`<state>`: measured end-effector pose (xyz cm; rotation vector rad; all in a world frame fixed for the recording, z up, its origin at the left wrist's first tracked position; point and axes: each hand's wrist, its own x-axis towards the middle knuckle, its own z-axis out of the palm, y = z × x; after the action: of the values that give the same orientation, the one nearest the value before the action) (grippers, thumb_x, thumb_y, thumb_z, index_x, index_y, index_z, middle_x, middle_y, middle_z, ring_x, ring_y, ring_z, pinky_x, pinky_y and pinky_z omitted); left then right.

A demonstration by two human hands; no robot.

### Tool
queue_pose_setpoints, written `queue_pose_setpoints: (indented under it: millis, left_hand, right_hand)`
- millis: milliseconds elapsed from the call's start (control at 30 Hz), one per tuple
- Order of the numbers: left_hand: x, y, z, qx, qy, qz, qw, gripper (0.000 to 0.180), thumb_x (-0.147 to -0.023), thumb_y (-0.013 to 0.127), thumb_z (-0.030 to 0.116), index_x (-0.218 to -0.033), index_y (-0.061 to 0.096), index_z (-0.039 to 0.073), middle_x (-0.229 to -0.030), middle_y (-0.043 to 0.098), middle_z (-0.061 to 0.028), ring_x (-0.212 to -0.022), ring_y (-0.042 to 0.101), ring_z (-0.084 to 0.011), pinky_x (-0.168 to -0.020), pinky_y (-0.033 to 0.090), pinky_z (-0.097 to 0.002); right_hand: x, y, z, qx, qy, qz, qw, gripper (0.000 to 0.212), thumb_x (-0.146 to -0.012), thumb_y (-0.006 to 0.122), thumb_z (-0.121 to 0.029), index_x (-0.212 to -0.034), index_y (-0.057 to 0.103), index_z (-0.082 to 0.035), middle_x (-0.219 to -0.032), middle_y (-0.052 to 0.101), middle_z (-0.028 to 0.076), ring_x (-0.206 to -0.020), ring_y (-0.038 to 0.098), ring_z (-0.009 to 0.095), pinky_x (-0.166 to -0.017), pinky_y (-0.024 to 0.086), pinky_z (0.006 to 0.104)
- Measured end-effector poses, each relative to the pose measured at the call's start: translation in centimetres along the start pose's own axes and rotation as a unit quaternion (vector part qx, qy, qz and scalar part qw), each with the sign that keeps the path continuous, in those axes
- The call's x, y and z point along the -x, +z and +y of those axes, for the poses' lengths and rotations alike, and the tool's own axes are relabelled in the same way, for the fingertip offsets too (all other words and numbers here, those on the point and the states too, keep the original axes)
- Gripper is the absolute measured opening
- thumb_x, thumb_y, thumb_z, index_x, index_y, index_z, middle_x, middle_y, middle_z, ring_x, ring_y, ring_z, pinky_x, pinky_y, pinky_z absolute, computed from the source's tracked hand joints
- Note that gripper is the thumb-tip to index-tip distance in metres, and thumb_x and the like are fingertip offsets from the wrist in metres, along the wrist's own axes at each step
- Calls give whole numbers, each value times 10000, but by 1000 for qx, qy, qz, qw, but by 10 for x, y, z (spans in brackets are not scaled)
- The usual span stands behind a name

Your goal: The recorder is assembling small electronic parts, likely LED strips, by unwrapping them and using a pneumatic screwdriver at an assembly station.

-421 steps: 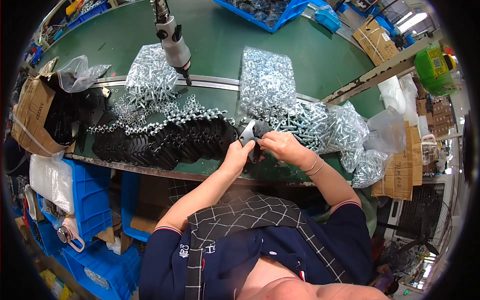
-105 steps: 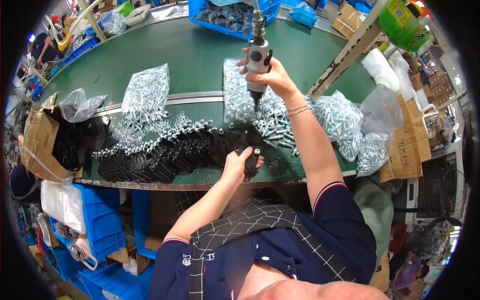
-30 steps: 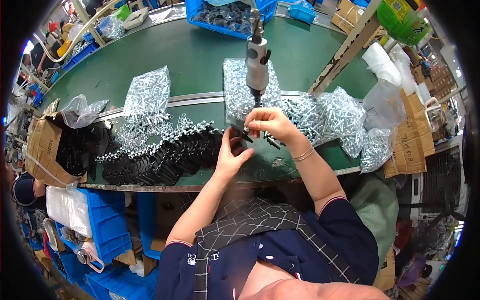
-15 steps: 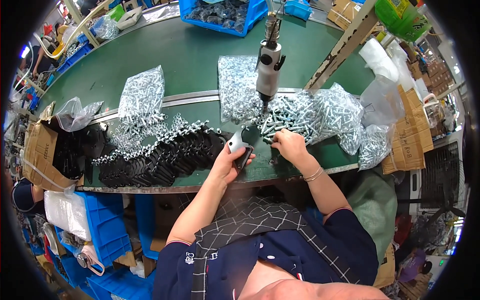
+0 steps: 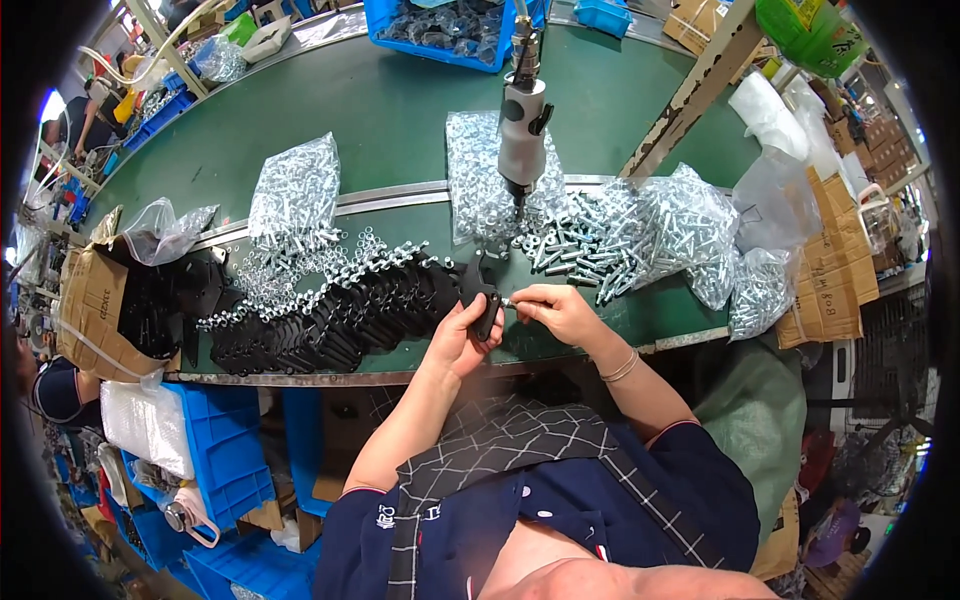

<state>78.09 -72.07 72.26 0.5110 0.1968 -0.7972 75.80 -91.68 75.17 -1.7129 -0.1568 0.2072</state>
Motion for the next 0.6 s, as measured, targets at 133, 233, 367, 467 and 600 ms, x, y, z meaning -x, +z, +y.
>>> queue_pose_setpoints:
  millis: [133,233,367,467,600]
  left_hand:
    - [5,3,0,-2,-16,-66,998,312,-936,490,293,-1095,520,26,-774,579,-105,-532,528,-162,-488,432,-270]
    - [10,10,-1,16,-33,-120,992,345,-935,490,304,-1090,511,-3,-771,591,-110,-518,548,-160,-471,438,-244]
    - [10,16,-5,-66,-10,-88,994,332,-935,487,306,-1110,518,26,-751,577,-96,-455,482,-152,-449,407,-246]
    - [11,20,-6,-104,23,-73,992,340,-934,487,302,-1080,530,-2,-783,608,-114,-463,512,-154,-404,393,-229]
    - [13,23,-8,-91,31,-58,994,347,-933,488,302,-1034,545,-25,-827,631,-139,-471,536,-160,-378,391,-224]
  right_hand:
    - [-3,0,-3,-215,74,-55,972,146,-874,592,-96,-930,631,33,-759,611,60,-676,580,124,-629,473,243]
    - [-5,-2,6,-284,108,-55,951,143,-875,595,-118,-913,620,18,-757,616,58,-651,558,111,-606,447,224]
    - [-4,0,9,-372,155,-74,912,154,-877,597,-153,-880,593,1,-700,578,43,-631,539,115,-586,431,228]
    - [-4,0,10,-413,173,-87,890,158,-878,597,-161,-864,586,-3,-697,574,44,-622,531,114,-576,425,228]
    - [0,-2,11,-459,186,-97,863,158,-880,596,-155,-860,594,1,-749,609,65,-612,530,104,-565,421,220]
